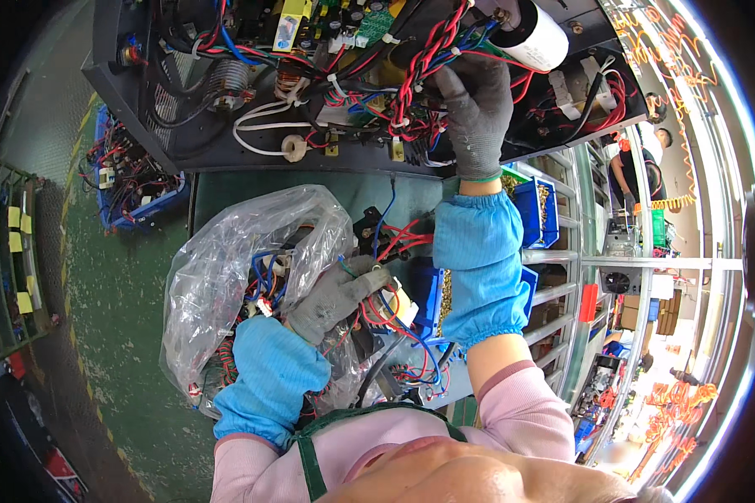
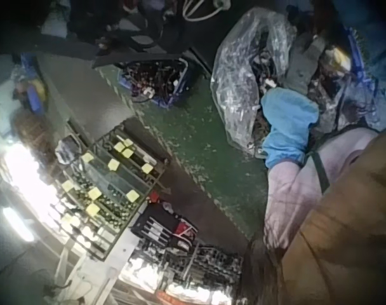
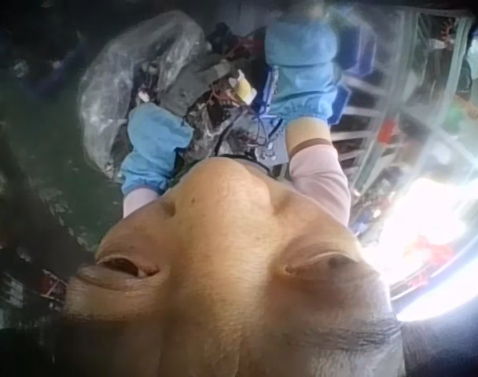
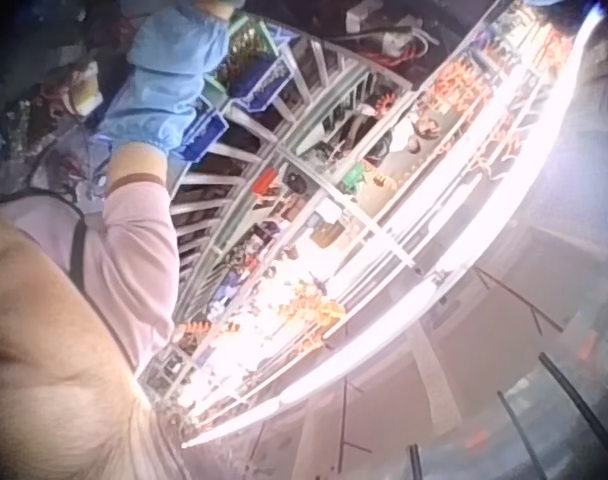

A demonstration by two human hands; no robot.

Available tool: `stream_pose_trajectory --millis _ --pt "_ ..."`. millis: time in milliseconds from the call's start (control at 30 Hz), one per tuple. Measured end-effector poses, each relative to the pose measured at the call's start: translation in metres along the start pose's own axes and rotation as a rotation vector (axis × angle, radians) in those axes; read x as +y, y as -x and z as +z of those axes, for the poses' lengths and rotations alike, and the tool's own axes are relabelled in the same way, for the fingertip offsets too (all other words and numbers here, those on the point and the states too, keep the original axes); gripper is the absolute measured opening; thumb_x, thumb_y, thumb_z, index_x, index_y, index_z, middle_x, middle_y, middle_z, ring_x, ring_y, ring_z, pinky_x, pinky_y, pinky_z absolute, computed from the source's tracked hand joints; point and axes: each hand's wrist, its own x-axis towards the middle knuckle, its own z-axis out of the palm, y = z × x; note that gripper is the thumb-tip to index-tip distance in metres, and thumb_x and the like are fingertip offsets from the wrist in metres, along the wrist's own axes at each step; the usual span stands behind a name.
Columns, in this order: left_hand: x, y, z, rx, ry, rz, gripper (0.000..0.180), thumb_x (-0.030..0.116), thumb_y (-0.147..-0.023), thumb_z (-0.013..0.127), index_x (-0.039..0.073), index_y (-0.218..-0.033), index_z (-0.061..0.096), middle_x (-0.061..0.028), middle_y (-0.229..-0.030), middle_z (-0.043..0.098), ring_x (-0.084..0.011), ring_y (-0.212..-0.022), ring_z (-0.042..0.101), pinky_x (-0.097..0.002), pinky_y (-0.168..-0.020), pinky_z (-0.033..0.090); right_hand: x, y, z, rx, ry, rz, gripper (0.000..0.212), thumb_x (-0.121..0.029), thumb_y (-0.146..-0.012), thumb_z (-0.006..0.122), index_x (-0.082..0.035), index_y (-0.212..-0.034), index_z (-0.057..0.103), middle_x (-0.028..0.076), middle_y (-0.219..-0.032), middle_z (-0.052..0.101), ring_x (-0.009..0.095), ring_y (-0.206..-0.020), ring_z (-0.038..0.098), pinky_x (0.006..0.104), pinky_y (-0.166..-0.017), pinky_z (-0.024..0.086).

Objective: Connecting and organizing electrical wires within a large electronic component chassis.

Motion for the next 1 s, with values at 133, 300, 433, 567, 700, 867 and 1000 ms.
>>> stream_pose_trajectory --millis 133,300,433,567,700,867,1000 --pt "0.002 0.002 0.004 -0.01 0.06 0.096 0.029 0.029 -0.093 0.061 0.002 -0.103 0.063 -0.0036 -0.091 0.064 -0.0088 -0.083 0.061 -0.0244 -0.076 0.049 -0.009 0.003 0.002 -0.024 -0.193 0.1 0.034 -0.004 -0.085 0.067 -0.002 -0.113 0.05 0.009 -0.096 0.063 0.018 -0.083 0.067 0.0309 -0.074 0.056" --pt "-0.008 -0.003 -0.002 -0.013 0.039 0.111 0.027 0.026 -0.093 0.06 0.002 -0.103 0.063 -0.0038 -0.093 0.065 -0.0096 -0.085 0.061 -0.0246 -0.078 0.049 -0.016 0.004 0.005 -0.033 -0.274 0.045 0.036 -0.001 -0.084 0.066 -0.002 -0.116 0.049 0.01 -0.099 0.063 0.021 -0.085 0.067 0.0331 -0.076 0.057" --pt "-0.003 -0.002 0.0 -0.052 0.088 0.074 0.027 0.025 -0.093 0.06 0.001 -0.103 0.063 -0.0041 -0.095 0.065 -0.0102 -0.086 0.062 -0.0252 -0.079 0.049 -0.019 0.003 -0.001 -0.063 -0.329 0.074 0.037 -0.001 -0.085 0.064 -0.002 -0.118 0.048 0.011 -0.101 0.063 0.023 -0.088 0.067 0.0352 -0.077 0.058" --pt "-0.006 -0.003 0.001 -0.039 0.102 0.079 0.027 0.026 -0.093 0.06 0.0 -0.103 0.063 -0.0039 -0.094 0.065 -0.0101 -0.085 0.061 -0.0248 -0.079 0.049 -0.013 0.003 -0.004 -0.063 -0.292 0.06 0.038 -0.002 -0.085 0.065 -0.001 -0.119 0.048 0.012 -0.101 0.063 0.023 -0.088 0.067 0.0366 -0.079 0.058" --pt "0.0 -0.001 0.0 -0.029 0.034 0.059 0.027 0.026 -0.093 0.06 0.001 -0.103 0.063 -0.0041 -0.094 0.065 -0.0093 -0.085 0.061 -0.0238 -0.078 0.049 -0.011 0.003 -0.009 -0.121 -0.326 0.056 0.037 -0.002 -0.086 0.063 -0.002 -0.12 0.047 0.013 -0.106 0.062 0.026 -0.092 0.067 0.0389 -0.08 0.058" --pt "-0.003 -0.001 0.0 -0.032 0.051 0.044 0.026 0.025 -0.093 0.06 0.001 -0.103 0.063 -0.0046 -0.094 0.065 -0.0089 -0.084 0.061 -0.0238 -0.075 0.05 -0.013 0.003 -0.011 -0.146 -0.377 0.094 0.038 -0.002 -0.087 0.062 -0.003 -0.122 0.048 0.013 -0.109 0.061 0.029 -0.095 0.066 0.0416 -0.083 0.058" --pt "-0.005 -0.003 0.003 0.027 0.006 0.172 0.023 0.021 -0.092 0.061 0.001 -0.101 0.063 -0.0045 -0.094 0.063 -0.0094 -0.084 0.061 -0.0247 -0.076 0.05 -0.012 0.002 -0.015 -0.149 -0.399 0.123 0.038 -0.001 -0.086 0.063 -0.002 -0.122 0.05 0.012 -0.108 0.063 0.025 -0.096 0.066 0.0387 -0.086 0.055"
